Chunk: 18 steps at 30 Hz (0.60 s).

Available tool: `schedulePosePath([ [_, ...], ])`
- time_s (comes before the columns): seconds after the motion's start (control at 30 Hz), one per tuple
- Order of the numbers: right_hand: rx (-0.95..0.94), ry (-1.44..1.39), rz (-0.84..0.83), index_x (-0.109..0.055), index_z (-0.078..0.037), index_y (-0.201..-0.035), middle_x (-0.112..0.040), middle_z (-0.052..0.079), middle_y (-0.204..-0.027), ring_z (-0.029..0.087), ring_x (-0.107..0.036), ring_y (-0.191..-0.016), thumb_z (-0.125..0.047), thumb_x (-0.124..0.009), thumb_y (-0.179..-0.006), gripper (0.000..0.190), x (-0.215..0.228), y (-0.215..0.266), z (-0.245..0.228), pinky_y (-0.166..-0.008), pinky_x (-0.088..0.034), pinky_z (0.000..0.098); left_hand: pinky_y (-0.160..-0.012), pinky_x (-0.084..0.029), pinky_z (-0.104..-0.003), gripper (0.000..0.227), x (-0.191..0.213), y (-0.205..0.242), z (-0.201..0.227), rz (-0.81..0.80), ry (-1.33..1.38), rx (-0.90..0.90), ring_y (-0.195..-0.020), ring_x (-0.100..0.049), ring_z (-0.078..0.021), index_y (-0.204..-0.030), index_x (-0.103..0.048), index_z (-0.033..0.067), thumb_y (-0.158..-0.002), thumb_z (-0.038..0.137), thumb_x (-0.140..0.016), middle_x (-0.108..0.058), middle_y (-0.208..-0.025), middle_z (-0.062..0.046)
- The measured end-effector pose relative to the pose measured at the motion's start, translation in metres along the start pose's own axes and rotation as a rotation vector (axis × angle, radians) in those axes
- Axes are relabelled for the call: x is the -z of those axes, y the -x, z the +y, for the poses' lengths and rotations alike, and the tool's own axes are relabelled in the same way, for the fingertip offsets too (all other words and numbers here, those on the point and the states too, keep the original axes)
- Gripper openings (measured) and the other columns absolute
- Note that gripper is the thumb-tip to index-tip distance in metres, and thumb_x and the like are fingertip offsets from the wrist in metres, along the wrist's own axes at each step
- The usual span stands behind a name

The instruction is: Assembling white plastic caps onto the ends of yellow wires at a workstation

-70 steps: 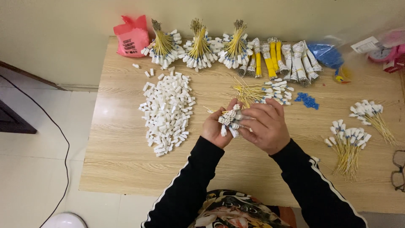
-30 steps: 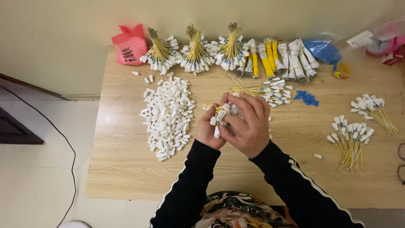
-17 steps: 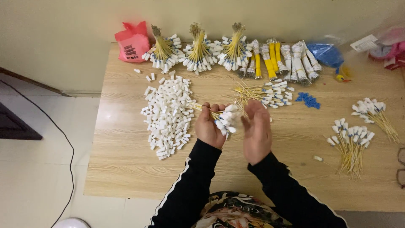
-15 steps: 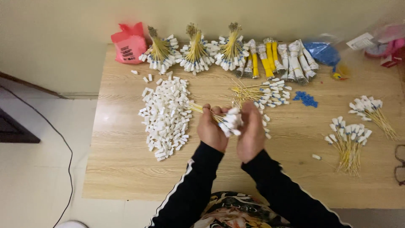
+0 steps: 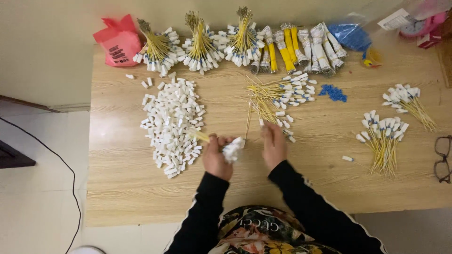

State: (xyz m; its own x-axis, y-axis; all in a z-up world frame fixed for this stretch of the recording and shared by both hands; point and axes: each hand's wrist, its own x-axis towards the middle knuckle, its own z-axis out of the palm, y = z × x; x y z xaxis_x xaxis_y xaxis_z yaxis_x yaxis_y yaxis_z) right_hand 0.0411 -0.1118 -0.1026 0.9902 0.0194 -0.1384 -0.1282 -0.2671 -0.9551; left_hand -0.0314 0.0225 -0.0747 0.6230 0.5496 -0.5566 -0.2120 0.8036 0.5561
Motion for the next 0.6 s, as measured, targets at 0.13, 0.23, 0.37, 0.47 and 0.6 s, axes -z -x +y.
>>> schedulePosePath([
  [0.13,0.268,0.508,0.027,-0.063,-0.006,-0.109,-0.061,0.013,-0.091,0.03,-0.063,-0.072,-0.017,-0.074,-0.081,0.032,0.023,-0.049,0.033,-0.057,-0.052,0.0347,-0.067,-0.057,-0.036,0.017,0.04,-0.004,-0.002,0.051,-0.062,0.04,-0.068,-0.065,-0.0225,-0.09,-0.05,0.0109,-0.103,0.021,-0.046,-0.048,-0.066,-0.001],
  [0.23,0.065,1.059,-0.082,-0.054,-0.02,-0.121,-0.046,0.006,-0.126,0.029,-0.045,-0.116,-0.068,-0.054,-0.079,0.064,0.01,-0.047,-0.027,-0.093,-0.038,0.0453,-0.067,-0.056,-0.035,0.013,0.055,-0.006,-0.012,0.073,-0.12,0.064,-0.068,-0.065,-0.0217,-0.101,-0.05,0.008,-0.103,0.019,-0.045,-0.048,-0.067,-0.002],
  [0.37,-0.007,1.111,-0.305,-0.037,-0.01,-0.139,-0.033,0.016,-0.142,0.037,-0.027,-0.134,-0.072,-0.056,-0.078,0.089,-0.011,-0.048,-0.053,-0.106,-0.019,0.0536,-0.065,-0.056,-0.035,0.017,0.053,-0.006,-0.019,0.07,-0.171,0.11,-0.068,-0.065,-0.0236,-0.107,-0.049,0.0053,-0.103,0.021,-0.045,-0.047,-0.069,-0.002],
  [0.47,0.019,1.121,-0.354,-0.032,-0.01,-0.143,-0.032,0.015,-0.143,0.037,-0.021,-0.138,-0.071,-0.057,-0.079,0.091,-0.011,-0.052,-0.039,-0.109,-0.014,0.0548,-0.064,-0.058,-0.035,0.013,0.052,-0.01,-0.022,0.031,-0.134,0.116,-0.069,-0.067,-0.024,-0.105,-0.049,0.008,-0.102,0.021,-0.045,-0.047,-0.068,-0.002],
  [0.6,0.291,1.056,-0.149,-0.043,-0.018,-0.134,-0.033,0.006,-0.134,0.033,-0.025,-0.134,-0.055,-0.059,-0.088,0.061,0.0,-0.059,0.019,-0.108,-0.016,0.0583,-0.065,-0.058,-0.035,0.011,0.059,-0.015,-0.025,0.015,-0.101,0.103,-0.068,-0.067,-0.0252,-0.105,-0.046,0.0096,-0.103,0.02,-0.043,-0.047,-0.067,-0.002],
])
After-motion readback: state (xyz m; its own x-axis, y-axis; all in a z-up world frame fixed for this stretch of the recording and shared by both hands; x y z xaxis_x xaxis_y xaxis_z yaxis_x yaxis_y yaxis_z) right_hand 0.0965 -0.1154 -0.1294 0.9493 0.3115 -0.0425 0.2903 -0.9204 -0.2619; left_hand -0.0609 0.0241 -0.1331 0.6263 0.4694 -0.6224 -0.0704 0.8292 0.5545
